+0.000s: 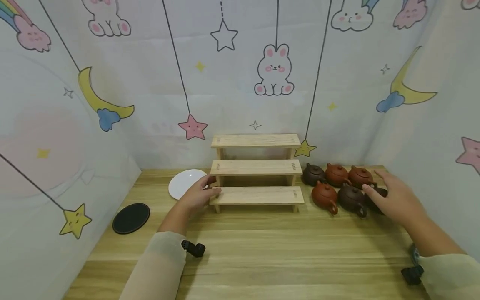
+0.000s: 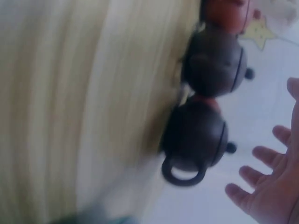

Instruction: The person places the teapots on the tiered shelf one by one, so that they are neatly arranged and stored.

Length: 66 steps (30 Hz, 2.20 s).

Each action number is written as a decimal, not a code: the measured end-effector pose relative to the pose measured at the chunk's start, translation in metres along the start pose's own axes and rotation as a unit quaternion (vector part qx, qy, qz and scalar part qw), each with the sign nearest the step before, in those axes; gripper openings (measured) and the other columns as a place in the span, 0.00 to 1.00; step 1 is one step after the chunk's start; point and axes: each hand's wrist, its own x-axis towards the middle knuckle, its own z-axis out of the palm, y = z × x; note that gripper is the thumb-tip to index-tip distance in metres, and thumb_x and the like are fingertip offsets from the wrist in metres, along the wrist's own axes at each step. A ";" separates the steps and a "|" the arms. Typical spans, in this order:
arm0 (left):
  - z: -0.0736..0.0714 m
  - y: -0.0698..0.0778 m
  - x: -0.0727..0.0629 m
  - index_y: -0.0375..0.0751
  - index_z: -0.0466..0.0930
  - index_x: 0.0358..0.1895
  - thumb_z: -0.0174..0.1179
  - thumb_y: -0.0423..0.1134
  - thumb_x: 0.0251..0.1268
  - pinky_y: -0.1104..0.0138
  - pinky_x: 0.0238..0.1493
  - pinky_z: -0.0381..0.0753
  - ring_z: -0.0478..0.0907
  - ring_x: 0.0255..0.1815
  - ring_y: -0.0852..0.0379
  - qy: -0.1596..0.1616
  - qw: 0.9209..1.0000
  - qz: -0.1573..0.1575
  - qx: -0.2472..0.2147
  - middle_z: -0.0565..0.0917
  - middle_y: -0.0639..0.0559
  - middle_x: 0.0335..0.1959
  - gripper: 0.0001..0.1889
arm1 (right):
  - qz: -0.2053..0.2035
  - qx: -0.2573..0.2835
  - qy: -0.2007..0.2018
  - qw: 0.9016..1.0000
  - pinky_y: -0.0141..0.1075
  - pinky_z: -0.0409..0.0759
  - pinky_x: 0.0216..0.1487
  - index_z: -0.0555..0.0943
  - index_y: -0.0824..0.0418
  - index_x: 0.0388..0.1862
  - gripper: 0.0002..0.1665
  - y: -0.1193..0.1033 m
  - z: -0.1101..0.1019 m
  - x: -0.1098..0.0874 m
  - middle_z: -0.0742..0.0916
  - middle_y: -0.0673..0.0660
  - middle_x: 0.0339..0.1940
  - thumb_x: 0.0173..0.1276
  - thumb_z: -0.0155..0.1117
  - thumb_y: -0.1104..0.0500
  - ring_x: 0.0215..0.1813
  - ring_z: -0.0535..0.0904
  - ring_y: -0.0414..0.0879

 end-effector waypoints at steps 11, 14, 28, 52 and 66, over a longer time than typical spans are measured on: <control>-0.008 -0.011 -0.004 0.42 0.52 0.88 0.65 0.37 0.78 0.47 0.79 0.74 0.65 0.83 0.39 -0.044 0.999 -0.003 -0.021 0.56 0.43 0.89 0.42 | 0.051 0.015 -0.059 0.997 0.81 0.66 0.65 0.47 0.73 0.87 0.63 0.034 -0.003 -0.007 0.60 0.88 0.78 0.78 0.62 0.32 0.73 0.60 0.88; -0.008 -0.013 -0.005 0.41 0.50 0.88 0.65 0.36 0.77 0.46 0.77 0.77 0.66 0.82 0.37 -0.053 0.998 -0.009 -0.033 0.53 0.42 0.90 0.43 | 0.060 0.015 -0.069 0.996 0.80 0.71 0.61 0.49 0.75 0.86 0.64 0.038 -0.001 -0.008 0.62 0.89 0.77 0.76 0.65 0.32 0.69 0.65 0.88; -0.011 -0.021 -0.007 0.40 0.56 0.85 0.64 0.35 0.78 0.50 0.71 0.84 0.69 0.80 0.40 -0.051 0.995 -0.033 -0.077 0.51 0.40 0.90 0.38 | 0.090 0.043 -0.107 0.989 0.78 0.70 0.64 0.55 0.76 0.83 0.63 0.045 0.005 -0.003 0.63 0.89 0.76 0.73 0.68 0.32 0.71 0.61 0.88; -0.013 -0.024 -0.008 0.42 0.55 0.86 0.63 0.38 0.81 0.49 0.74 0.81 0.70 0.79 0.44 -0.063 0.995 -0.034 -0.075 0.53 0.42 0.89 0.38 | 0.096 0.045 -0.084 0.991 0.78 0.73 0.59 0.53 0.68 0.87 0.66 0.000 -0.025 -0.003 0.62 0.88 0.78 0.71 0.64 0.24 0.72 0.61 0.88; -0.012 -0.022 -0.007 0.41 0.57 0.85 0.63 0.37 0.80 0.48 0.73 0.82 0.77 0.72 0.48 -0.056 0.995 -0.038 -0.078 0.58 0.40 0.87 0.37 | -0.007 0.123 -0.055 0.991 0.68 0.79 0.64 0.63 0.55 0.86 0.57 -0.121 -0.025 0.020 0.75 0.71 0.78 0.68 0.73 0.30 0.74 0.74 0.73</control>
